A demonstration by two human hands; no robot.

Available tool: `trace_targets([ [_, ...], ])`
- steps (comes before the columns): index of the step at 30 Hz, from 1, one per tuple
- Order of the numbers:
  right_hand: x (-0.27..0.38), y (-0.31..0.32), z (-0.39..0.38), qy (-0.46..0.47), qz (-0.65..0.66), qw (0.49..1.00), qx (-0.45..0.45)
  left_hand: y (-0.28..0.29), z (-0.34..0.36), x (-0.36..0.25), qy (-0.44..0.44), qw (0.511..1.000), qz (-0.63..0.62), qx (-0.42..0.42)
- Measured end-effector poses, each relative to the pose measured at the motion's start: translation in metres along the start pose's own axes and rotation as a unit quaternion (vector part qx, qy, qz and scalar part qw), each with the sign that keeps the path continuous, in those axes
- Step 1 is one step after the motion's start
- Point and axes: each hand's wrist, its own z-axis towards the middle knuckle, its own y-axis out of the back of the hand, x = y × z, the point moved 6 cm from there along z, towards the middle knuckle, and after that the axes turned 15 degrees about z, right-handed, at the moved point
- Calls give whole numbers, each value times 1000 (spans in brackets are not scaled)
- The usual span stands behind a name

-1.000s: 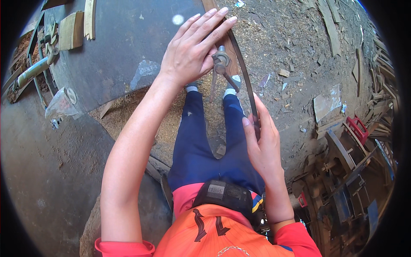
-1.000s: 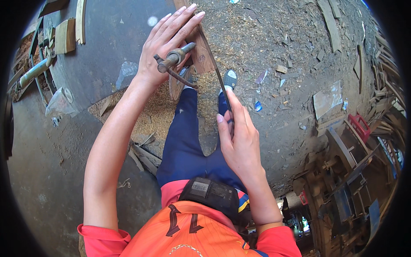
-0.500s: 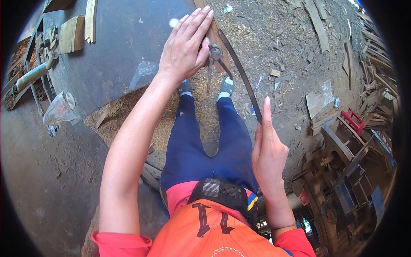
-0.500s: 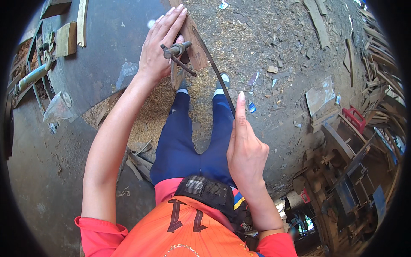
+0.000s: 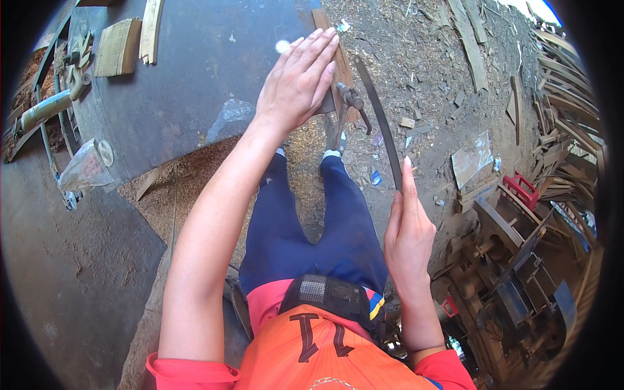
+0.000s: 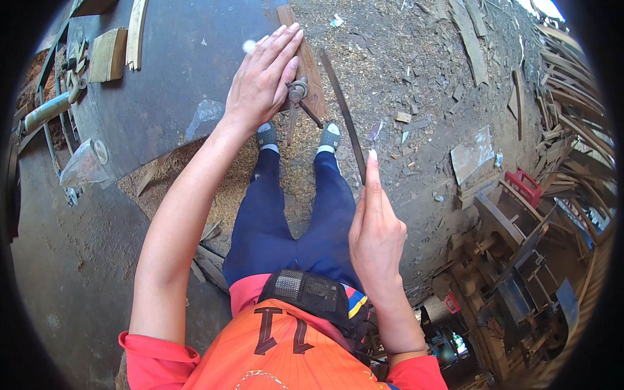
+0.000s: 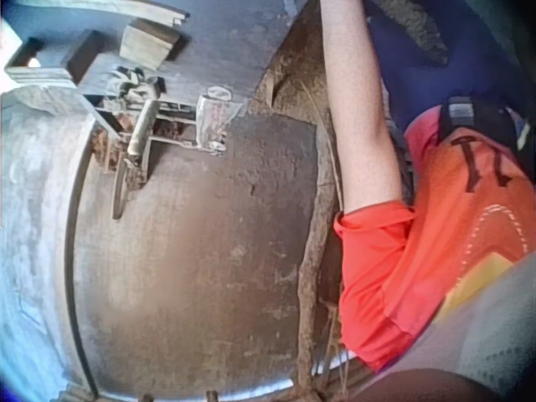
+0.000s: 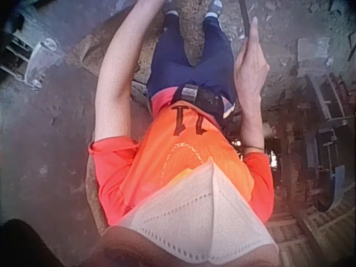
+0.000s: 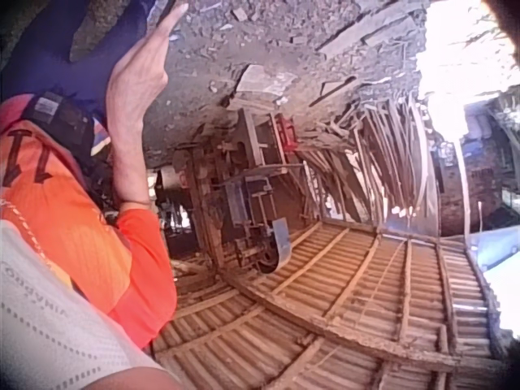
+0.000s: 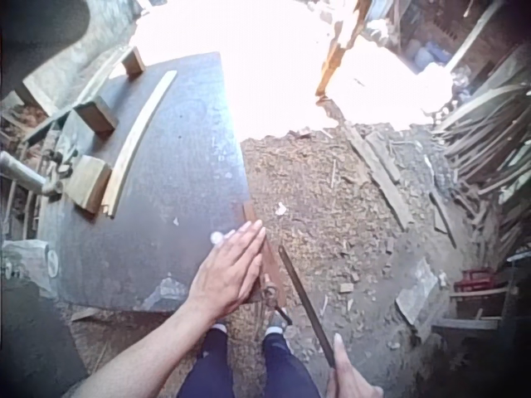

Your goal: Cutting a small piece of wood with a coping saw after securing it with a C-clamp.

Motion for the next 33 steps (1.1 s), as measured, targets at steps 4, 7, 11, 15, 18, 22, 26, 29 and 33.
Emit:
trace_targets([
  [4, -7, -9, -1, -108, 97, 989, 18, 0, -1, 3, 1, 1000, 3, 2],
  [7, -27, -26, 4, -40, 150, 988, -13, -1, -1, 3, -7, 1000, 2, 3],
  [11, -55, -51, 28, -123, 246, 961, -25, -1, 3, 2, 7, 1000, 15, -13],
  [15, -80, -78, 71, -111, 289, 951, -18, -3, 2, 4, 23, 999, 41, -7],
  [18, -94, -89, 95, -51, 282, 958, -17, 0, 4, 4, 38, 998, 56, 0],
  [22, -94, -98, 115, 60, 283, 957, 10, 5, 10, 1, 52, 991, 85, 92],
  [26, -101, -111, 124, 88, 303, 949, 24, 6, 9, 6, 63, 988, 110, 89],
  [29, -104, -122, 132, 141, 312, 939, 25, 2, 7, 8, 47, 990, 108, 71],
  [33, -104, -130, 140, 140, 321, 936, 39, 7, 11, 6, 50, 990, 107, 73],
])
